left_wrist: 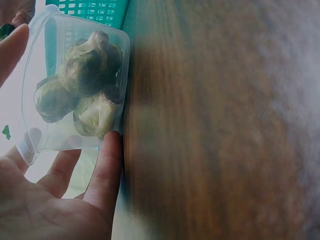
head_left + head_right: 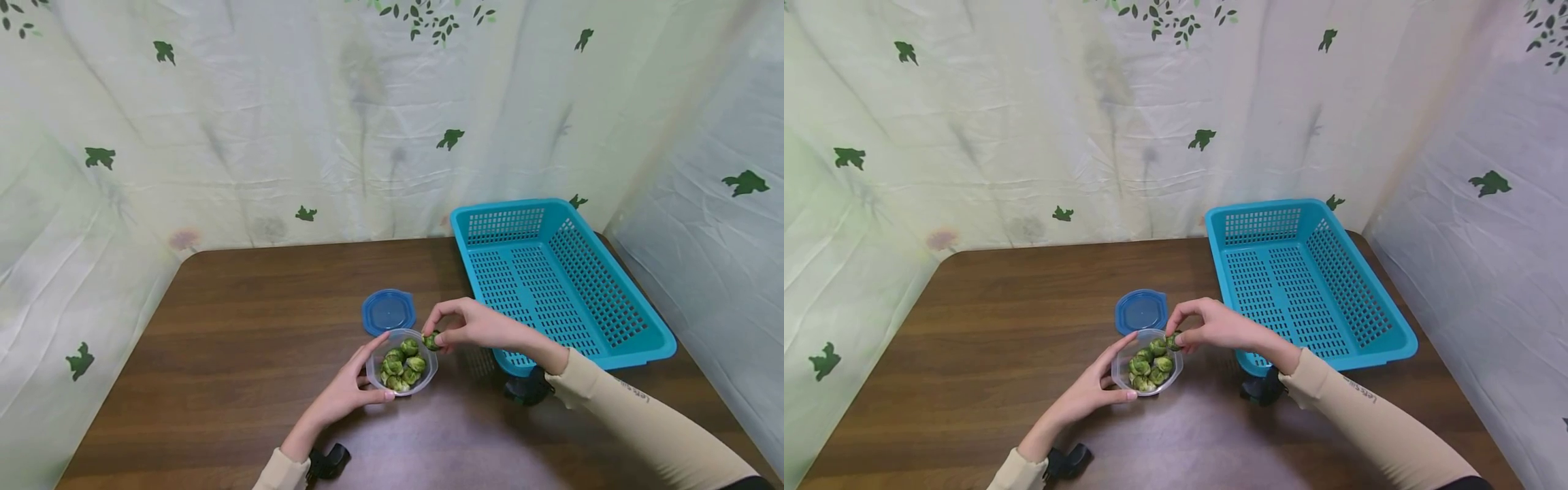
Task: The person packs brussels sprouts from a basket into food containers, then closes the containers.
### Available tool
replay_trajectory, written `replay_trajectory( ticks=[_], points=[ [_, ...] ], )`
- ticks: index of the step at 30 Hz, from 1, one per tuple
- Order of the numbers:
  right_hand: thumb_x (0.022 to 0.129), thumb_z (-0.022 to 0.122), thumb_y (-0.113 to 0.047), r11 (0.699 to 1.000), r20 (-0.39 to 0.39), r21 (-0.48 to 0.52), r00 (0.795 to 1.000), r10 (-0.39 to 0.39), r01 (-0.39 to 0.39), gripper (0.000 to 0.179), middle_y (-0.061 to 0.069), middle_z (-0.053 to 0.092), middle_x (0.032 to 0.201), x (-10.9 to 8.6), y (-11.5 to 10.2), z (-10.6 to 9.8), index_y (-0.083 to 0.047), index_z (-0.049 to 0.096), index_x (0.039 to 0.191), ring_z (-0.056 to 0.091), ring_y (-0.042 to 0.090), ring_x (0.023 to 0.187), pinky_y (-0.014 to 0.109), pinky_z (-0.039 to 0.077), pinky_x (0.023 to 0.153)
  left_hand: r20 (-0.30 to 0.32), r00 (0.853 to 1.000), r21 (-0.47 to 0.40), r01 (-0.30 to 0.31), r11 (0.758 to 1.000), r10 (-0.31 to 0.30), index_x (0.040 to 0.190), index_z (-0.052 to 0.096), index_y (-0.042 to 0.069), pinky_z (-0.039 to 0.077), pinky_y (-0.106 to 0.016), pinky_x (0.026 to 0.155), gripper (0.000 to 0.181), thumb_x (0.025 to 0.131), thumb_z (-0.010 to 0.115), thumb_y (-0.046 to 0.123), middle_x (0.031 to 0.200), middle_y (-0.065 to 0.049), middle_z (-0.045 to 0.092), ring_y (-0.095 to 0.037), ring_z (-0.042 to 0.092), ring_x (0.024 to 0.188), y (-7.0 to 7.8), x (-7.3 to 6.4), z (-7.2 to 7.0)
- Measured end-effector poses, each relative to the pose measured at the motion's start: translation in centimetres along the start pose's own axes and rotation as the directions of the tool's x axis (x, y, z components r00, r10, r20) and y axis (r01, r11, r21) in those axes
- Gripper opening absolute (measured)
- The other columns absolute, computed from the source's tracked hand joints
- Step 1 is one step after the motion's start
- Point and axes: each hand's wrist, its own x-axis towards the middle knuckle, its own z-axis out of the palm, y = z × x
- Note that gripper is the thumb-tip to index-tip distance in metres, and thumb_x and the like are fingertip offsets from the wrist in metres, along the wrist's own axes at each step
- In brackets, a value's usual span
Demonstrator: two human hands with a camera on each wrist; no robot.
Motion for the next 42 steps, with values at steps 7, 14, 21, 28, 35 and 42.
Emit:
replay_trajectory(
  ticks=[7,14,21,28,35,42],
  points=[
    [0.09,0.06,-0.001,0.999,0.012,-0.033,1.0,0.001,0.0,0.012,0.009,0.062,0.102,0.5,0.2,1.4,-0.002,0.064,0.101,0.065,0.032,0.081,0.045,0.055,0.073,0.001,1.0,-0.011,0.008,1.0,-0.008,0.151,0.027,0.033,0.039,-0.052,0.098,0.089,0.08,0.079,0.021,0.153,-0.01,0.019,-0.032,0.027,0.135,0.0,0.0,0.0],
    [0.089,0.061,0.001,0.998,0.017,-0.068,1.0,-0.003,0.005,0.011,0.008,0.062,0.102,1.0,0.9,2.7,-0.002,0.064,0.099,0.067,0.029,0.075,0.048,0.054,0.07,0.0,1.0,-0.006,0.01,1.0,-0.01,0.151,0.027,0.033,0.039,-0.053,0.097,0.087,0.081,0.078,0.02,0.153,-0.009,0.021,-0.032,0.028,0.134,0.0,-0.1,0.1],
    [0.088,0.062,0.001,0.987,-0.009,-0.158,1.0,-0.017,0.015,0.012,0.01,0.064,0.093,1.1,1.2,4.0,-0.003,0.065,0.099,0.066,0.024,0.066,0.045,0.055,0.067,0.007,1.0,-0.01,0.018,1.0,-0.018,0.151,0.027,0.033,0.039,-0.053,0.097,0.086,0.081,0.077,0.021,0.153,-0.009,0.019,-0.032,0.027,0.134,0.0,-0.1,0.1],
    [0.089,0.063,-0.002,0.975,-0.033,-0.221,0.998,-0.044,0.035,0.011,0.003,0.062,0.092,1.0,1.6,4.9,-0.005,0.065,0.099,0.063,0.024,0.062,0.028,0.052,0.063,0.013,1.0,-0.014,0.009,1.0,-0.009,0.151,0.027,0.034,0.039,-0.051,0.098,0.086,0.082,0.077,0.02,0.154,-0.008,0.018,-0.031,0.027,0.135,-0.2,0.0,0.0],
    [0.089,0.061,0.0,0.975,-0.077,-0.219,0.996,-0.049,0.031,0.011,0.005,0.062,0.09,1.0,2.2,5.4,-0.006,0.065,0.098,0.063,0.023,0.062,0.027,0.051,0.062,0.018,1.0,-0.011,0.009,1.0,-0.008,0.151,0.026,0.031,0.038,-0.052,0.099,0.087,0.082,0.077,0.021,0.154,-0.008,0.017,-0.031,0.026,0.135,0.1,0.0,-0.1],
    [0.088,0.059,0.001,0.982,-0.223,-0.189,0.974,-0.033,-0.01,0.013,0.012,0.065,0.097,1.3,2.3,5.7,-0.003,0.065,0.098,0.064,0.02,0.068,0.029,0.051,0.06,0.013,1.0,0.011,-0.001,1.0,0.001,0.153,0.025,0.024,0.037,-0.056,0.097,0.088,0.081,0.077,0.02,0.154,-0.012,0.018,-0.033,0.024,0.136,0.2,0.0,-0.1]
  ],
)
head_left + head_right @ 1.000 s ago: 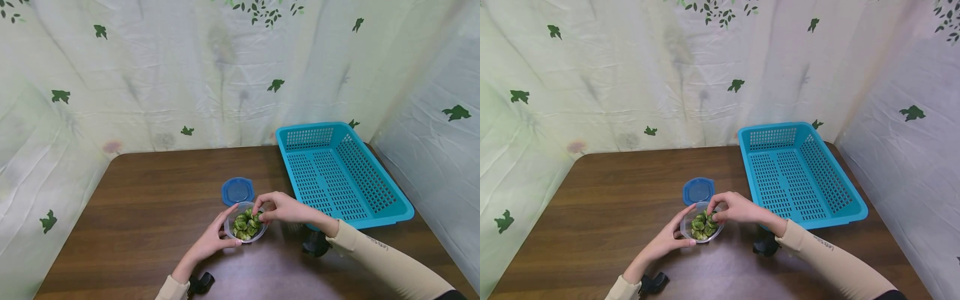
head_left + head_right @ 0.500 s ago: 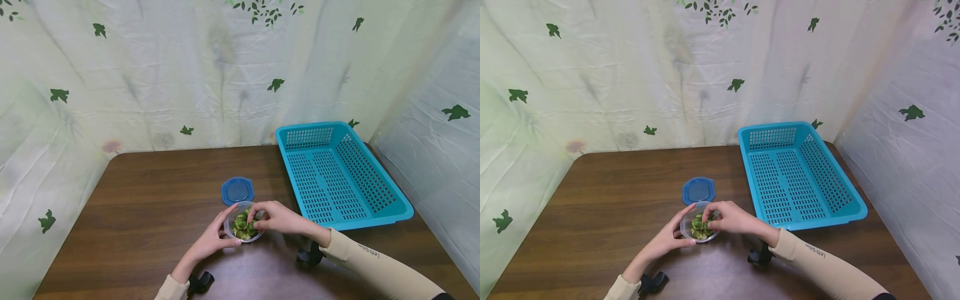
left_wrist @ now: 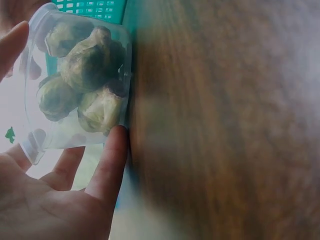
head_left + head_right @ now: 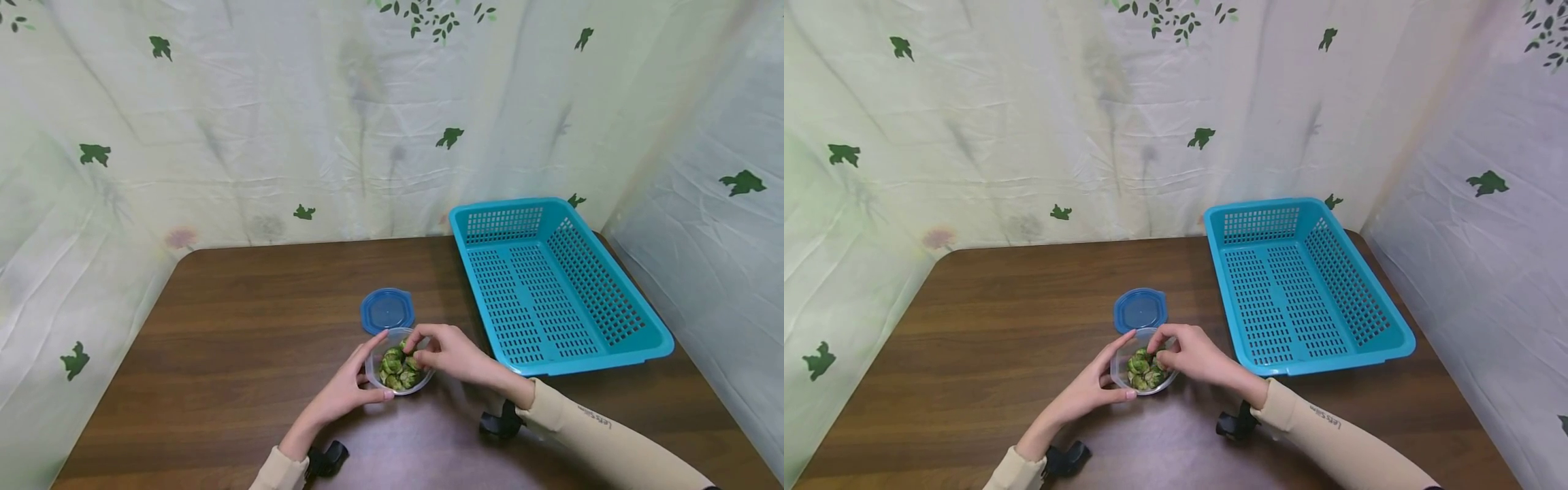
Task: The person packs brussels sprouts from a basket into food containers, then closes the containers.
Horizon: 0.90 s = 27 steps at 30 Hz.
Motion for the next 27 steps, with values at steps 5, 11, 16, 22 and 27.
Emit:
replay_trajectory(
  ticks=[5,11,16,22,27],
  points=[
    [0.089,0.058,-0.001,0.997,-0.151,0.076,0.988,0.028,-0.017,0.014,0.014,0.065,0.1,0.2,0.2,0.3,0.0,0.064,0.102,0.064,0.028,0.078,0.034,0.053,0.067,0.015,0.999,0.021,-0.03,0.999,0.03,0.154,0.021,0.02,0.038,-0.055,0.097,0.09,0.083,0.076,0.019,0.154,-0.013,0.016,-0.035,0.024,0.136,0.2,0.0,-0.2],
    [0.092,0.058,-0.002,0.986,-0.302,0.164,0.952,0.059,-0.009,0.019,0.019,0.063,0.108,0.7,0.4,0.8,0.001,0.062,0.11,0.061,0.03,0.094,0.037,0.049,0.081,-0.037,0.998,-0.027,-0.053,0.998,0.051,0.153,0.02,0.014,0.039,-0.051,0.098,0.077,0.091,0.066,0.013,0.15,-0.02,0.027,-0.037,0.039,0.129,0.9,0.4,-1.2],
    [0.093,0.056,0.0,0.955,-0.398,0.297,0.905,0.149,-0.026,0.023,0.022,0.059,0.116,1.5,0.6,1.3,0.005,0.059,0.116,0.057,0.031,0.106,0.045,0.045,0.091,-0.157,0.987,-0.074,-0.037,0.997,0.025,0.151,0.027,0.008,0.036,-0.05,0.101,0.064,0.096,0.058,0.012,0.145,-0.024,0.036,-0.039,0.042,0.127,1.4,1.5,-2.1],
    [0.094,0.052,-0.001,0.903,-0.424,0.424,0.868,0.259,-0.062,0.028,0.022,0.053,0.125,2.7,1.3,1.8,0.006,0.054,0.122,0.053,0.033,0.111,0.047,0.044,0.092,-0.271,0.963,-0.117,-0.031,0.993,-0.002,0.147,0.033,0.003,0.037,-0.048,0.101,0.058,0.096,0.058,0.011,0.141,-0.026,0.041,-0.041,0.044,0.125,1.6,2.9,-2.6],
    [0.096,0.051,-0.003,0.879,-0.413,0.465,0.851,0.324,-0.109,0.029,0.021,0.052,0.127,3.7,2.2,2.2,0.004,0.053,0.124,0.051,0.031,0.112,0.048,0.043,0.093,-0.311,0.948,-0.113,0.026,0.993,-0.06,0.147,0.035,0.005,0.035,-0.052,0.102,0.058,0.096,0.059,0.019,0.143,-0.023,0.04,-0.039,0.041,0.128,1.6,3.5,-2.7]
  ],
)
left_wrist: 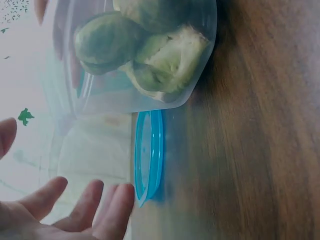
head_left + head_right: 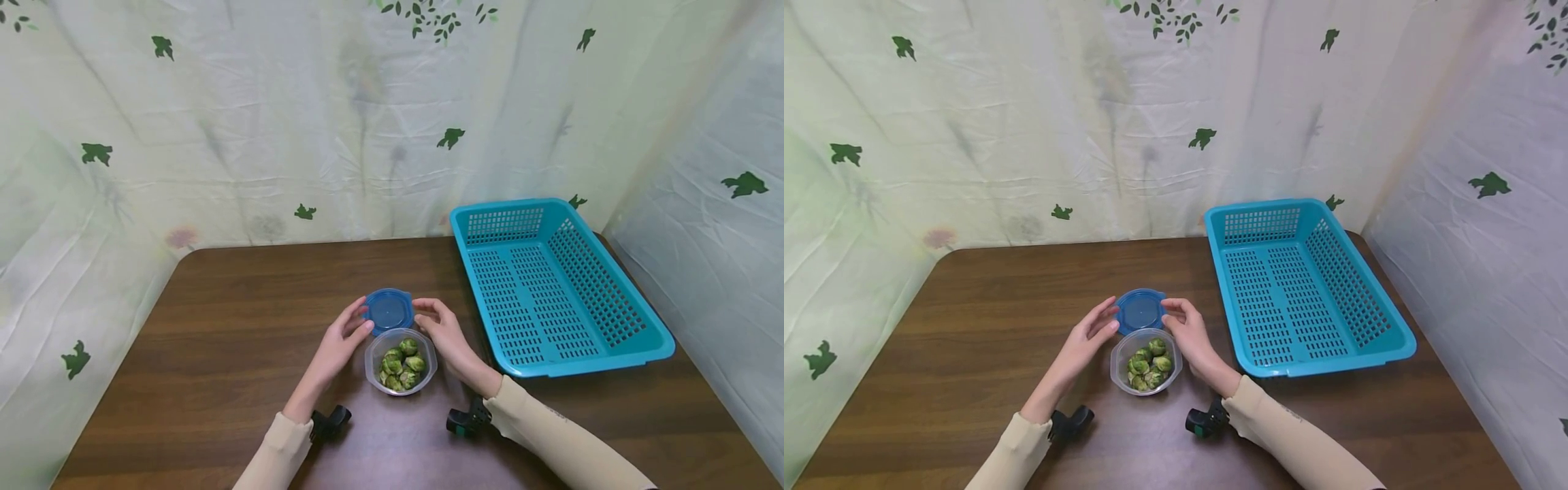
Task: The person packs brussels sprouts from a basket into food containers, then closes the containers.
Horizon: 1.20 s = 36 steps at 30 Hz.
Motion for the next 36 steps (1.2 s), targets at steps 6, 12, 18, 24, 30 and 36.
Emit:
replay_trajectory(
  ticks=[6,12,18,24,30,36],
  points=[
    [0.096,0.05,-0.002,0.999,-0.021,0.014,0.999,0.032,-0.032,0.03,0.021,0.052,0.127,1.2,1.1,0.2,0.006,0.052,0.125,0.051,0.031,0.11,0.046,0.044,0.09,-0.047,0.998,0.02,0.046,0.999,-0.045,0.147,0.035,0.005,0.029,-0.056,0.104,0.057,0.097,0.057,0.022,0.146,-0.024,0.036,-0.043,0.034,0.131,-0.1,0.7,0.1],
    [0.096,0.05,-0.003,0.998,-0.005,0.014,0.998,0.059,-0.059,0.032,0.021,0.051,0.129,2.2,1.8,0.1,0.006,0.051,0.127,0.05,0.033,0.114,0.048,0.043,0.094,-0.062,0.996,0.017,0.069,0.997,-0.068,0.146,0.035,0.002,0.032,-0.055,0.103,0.056,0.098,0.056,0.02,0.146,-0.026,0.035,-0.045,0.039,0.127,-0.5,1.1,0.1],
    [0.098,0.049,-0.005,0.996,0.028,0.021,0.996,0.09,-0.09,0.034,0.022,0.048,0.132,2.8,2.1,-0.1,0.005,0.049,0.131,0.05,0.036,0.118,0.047,0.042,0.096,-0.032,0.995,-0.05,0.094,0.994,-0.096,0.147,0.032,0.001,0.04,-0.05,0.098,0.056,0.098,0.055,0.016,0.148,-0.027,0.03,-0.042,0.044,0.124,-0.9,1.4,0.1],
    [0.097,0.049,-0.004,0.996,0.035,0.02,0.996,0.085,-0.085,0.035,0.023,0.05,0.132,2.8,2.4,-0.1,0.006,0.049,0.131,0.052,0.036,0.117,0.045,0.044,0.095,-0.025,0.992,-0.048,0.121,0.992,-0.122,0.148,0.031,0.002,0.041,-0.049,0.097,0.056,0.098,0.055,0.014,0.147,-0.029,0.029,-0.041,0.044,0.124,-1.3,1.7,0.2],
    [0.097,0.049,-0.003,0.998,0.031,0.02,0.998,0.057,-0.058,0.035,0.022,0.051,0.132,2.7,2.4,-0.2,0.006,0.051,0.13,0.052,0.034,0.117,0.043,0.046,0.093,-0.022,0.993,-0.048,0.113,0.992,-0.114,0.148,0.031,0.002,0.042,-0.047,0.097,0.057,0.098,0.055,0.014,0.147,-0.029,0.03,-0.041,0.044,0.124,-1.0,2.0,0.3],
    [0.096,0.049,-0.002,0.999,-0.003,0.037,1.0,-0.01,0.01,0.034,0.019,0.052,0.131,2.5,1.8,-0.3,0.004,0.054,0.13,0.051,0.032,0.117,0.044,0.046,0.093,-0.041,0.997,-0.086,0.064,0.994,-0.067,0.146,0.036,0.002,0.044,-0.048,0.095,0.054,0.097,0.056,0.012,0.144,-0.027,0.034,-0.041,0.048,0.119,-0.1,2.3,0.3]
  ],
)
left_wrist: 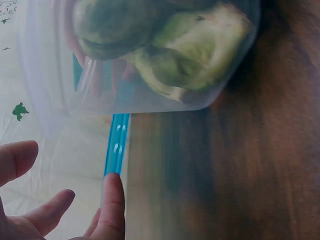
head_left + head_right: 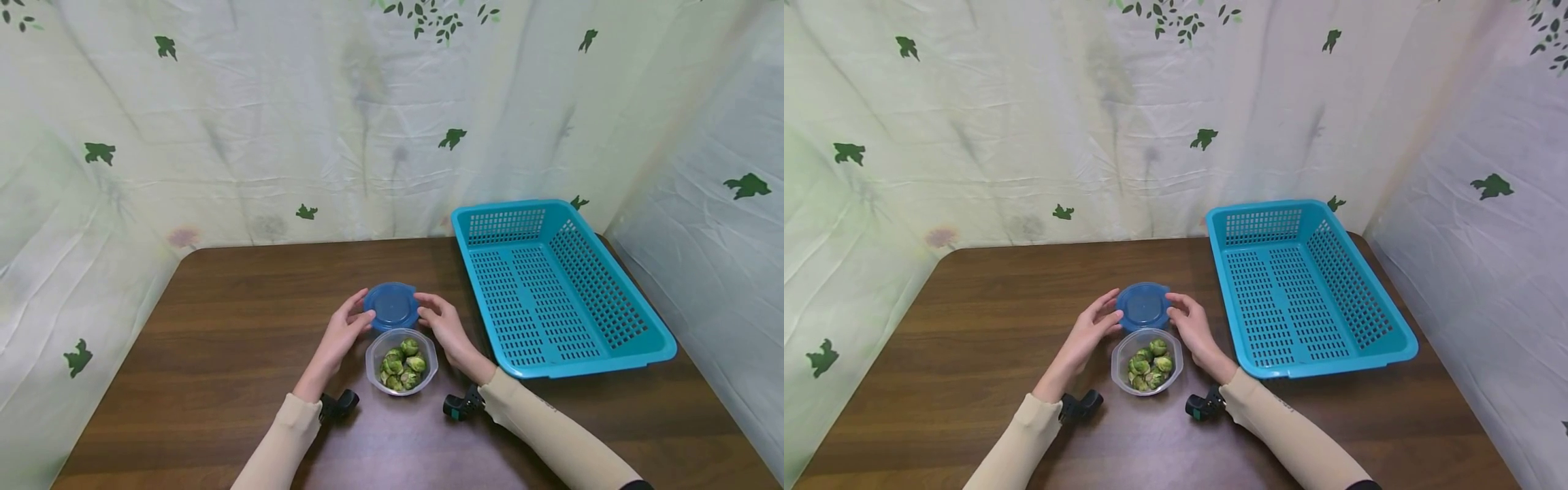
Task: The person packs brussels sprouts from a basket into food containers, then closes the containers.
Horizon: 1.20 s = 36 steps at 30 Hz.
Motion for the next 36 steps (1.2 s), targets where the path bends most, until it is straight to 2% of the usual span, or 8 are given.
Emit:
replay_trajectory(
  ticks=[9,14,17,20,24,26,31,36],
  points=[
    [0.096,0.049,0.002,0.996,-0.036,0.032,0.996,-0.086,0.087,0.033,0.023,0.052,0.13,-0.3,-0.4,0.0,0.007,0.054,0.128,0.053,0.035,0.114,0.047,0.045,0.093,0.004,0.999,-0.014,-0.04,0.999,0.041,0.145,0.038,0.002,0.046,-0.048,0.092,0.052,0.097,0.056,0.011,0.142,-0.025,0.036,-0.04,0.053,0.114,0.9,0.0,0.0],
    [0.095,0.05,0.005,0.99,-0.042,0.042,0.991,-0.131,0.132,0.032,0.024,0.052,0.129,-1.3,-1.5,-0.1,0.01,0.054,0.126,0.053,0.037,0.112,0.049,0.045,0.092,0.0,0.999,-0.002,-0.048,0.999,0.048,0.145,0.038,0.003,0.049,-0.046,0.089,0.053,0.097,0.057,0.01,0.14,-0.023,0.038,-0.038,0.056,0.108,1.2,-0.3,0.1],
    [0.095,0.051,0.003,0.986,-0.056,0.031,0.985,-0.164,0.166,0.031,0.022,0.054,0.127,-1.4,-1.2,-0.2,0.007,0.055,0.125,0.055,0.035,0.108,0.045,0.047,0.089,-0.009,0.998,0.005,-0.057,0.998,0.057,0.144,0.04,0.003,0.049,-0.046,0.087,0.052,0.096,0.058,0.01,0.137,-0.022,0.041,-0.032,0.06,0.101,1.4,-0.5,0.1],
    [0.095,0.052,0.002,0.981,-0.067,0.022,0.979,-0.193,0.195,0.03,0.02,0.055,0.124,-1.4,-0.6,-0.4,0.005,0.057,0.124,0.057,0.032,0.103,0.035,0.049,0.085,-0.01,0.998,0.015,-0.065,0.998,0.065,0.143,0.042,0.004,0.049,-0.047,0.086,0.051,0.095,0.059,0.009,0.133,-0.021,0.043,-0.026,0.06,0.091,1.5,-0.8,0.1],
    [0.093,0.054,0.003,0.976,-0.058,0.021,0.975,-0.217,0.218,0.031,0.02,0.056,0.12,-1.8,-0.6,-0.6,0.005,0.058,0.123,0.057,0.025,0.097,0.023,0.047,0.079,0.002,0.998,0.032,-0.067,0.997,0.067,0.141,0.044,0.004,0.051,-0.039,0.081,0.05,0.094,0.061,0.008,0.129,-0.021,0.045,-0.02,0.058,0.084,1.6,-1.2,0.1],
    [0.092,0.055,0.004,0.973,-0.048,0.03,0.973,-0.226,0.228,0.031,0.021,0.056,0.119,-2.0,-0.6,-0.7,0.006,0.058,0.123,0.057,0.021,0.093,0.021,0.046,0.077,0.009,0.998,0.037,-0.069,0.997,0.068,0.141,0.045,0.004,0.051,-0.037,0.079,0.051,0.093,0.061,0.007,0.127,-0.021,0.045,-0.019,0.058,0.083,1.7,-1.4,0.1],
    [0.093,0.056,0.002,0.972,-0.014,0.019,0.972,-0.235,0.235,0.03,0.021,0.054,0.111,-2.7,-0.7,-1.0,0.005,0.059,0.123,0.054,0.015,0.083,0.024,0.048,0.073,0.037,0.997,0.048,-0.072,0.996,0.07,0.141,0.044,0.004,0.05,-0.038,0.075,0.053,0.091,0.063,0.004,0.125,-0.019,0.045,-0.017,0.059,0.079,1.9,-2.2,0.2],
    [0.094,0.058,-0.002,0.971,0.024,-0.012,0.97,-0.24,0.24,0.03,0.018,0.052,0.104,-3.3,-0.7,-1.3,0.003,0.059,0.123,0.053,0.015,0.078,0.029,0.05,0.071,0.064,0.996,0.037,-0.073,0.997,0.07,0.14,0.045,0.004,0.047,-0.027,0.071,0.055,0.089,0.064,0.001,0.125,-0.019,0.044,-0.018,0.06,0.078,1.9,-3.0,0.3]
  ],
)
